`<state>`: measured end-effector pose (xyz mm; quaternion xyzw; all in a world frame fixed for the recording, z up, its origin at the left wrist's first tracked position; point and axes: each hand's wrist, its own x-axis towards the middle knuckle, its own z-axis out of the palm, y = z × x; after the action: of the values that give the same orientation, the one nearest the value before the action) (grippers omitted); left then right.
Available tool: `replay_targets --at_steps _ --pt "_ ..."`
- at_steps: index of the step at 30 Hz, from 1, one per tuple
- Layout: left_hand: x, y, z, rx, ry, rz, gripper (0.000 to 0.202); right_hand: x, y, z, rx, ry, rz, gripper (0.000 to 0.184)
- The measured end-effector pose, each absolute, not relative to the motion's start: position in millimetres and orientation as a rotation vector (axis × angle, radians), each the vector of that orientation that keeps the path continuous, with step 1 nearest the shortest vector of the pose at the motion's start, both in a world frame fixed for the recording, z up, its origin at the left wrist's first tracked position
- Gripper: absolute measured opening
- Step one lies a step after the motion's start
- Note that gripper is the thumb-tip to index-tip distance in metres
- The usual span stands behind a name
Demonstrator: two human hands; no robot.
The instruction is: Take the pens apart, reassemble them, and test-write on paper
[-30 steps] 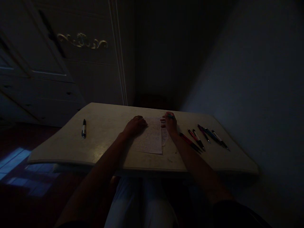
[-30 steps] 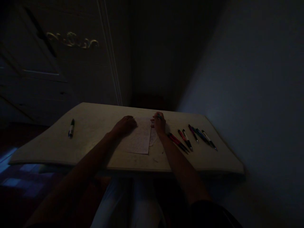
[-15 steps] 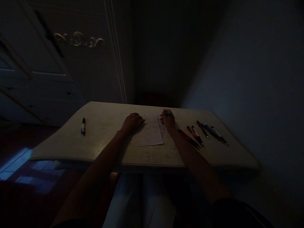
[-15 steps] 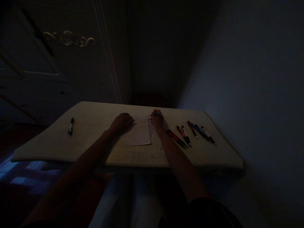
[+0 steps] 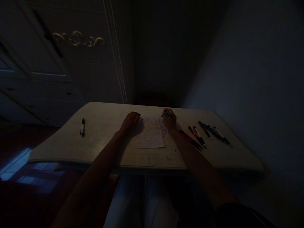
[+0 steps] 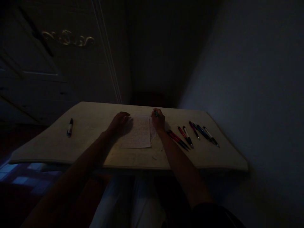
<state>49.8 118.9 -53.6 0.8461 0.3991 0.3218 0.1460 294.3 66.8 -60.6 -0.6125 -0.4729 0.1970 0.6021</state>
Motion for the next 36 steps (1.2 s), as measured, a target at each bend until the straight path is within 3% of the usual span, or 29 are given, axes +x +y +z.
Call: replay_targets --at_steps 5,13,28,36 --pt "48 117 -55 2.311 1.205 0.950 0.034 300 67 -65 -1.338 -1.274 0.396 0.047" --pt "50 118 -58 2.439 1.126 0.783 0.047 298 75 -75 -1.308 -1.426 0.354 0.083" --pt "49 115 -52 2.545 1.073 0.677 0.047 304 87 -89 -1.288 -1.273 0.506 0.077" --pt "48 117 -55 2.573 1.059 0.689 0.045 296 76 -76 -1.255 -1.415 0.374 0.077"
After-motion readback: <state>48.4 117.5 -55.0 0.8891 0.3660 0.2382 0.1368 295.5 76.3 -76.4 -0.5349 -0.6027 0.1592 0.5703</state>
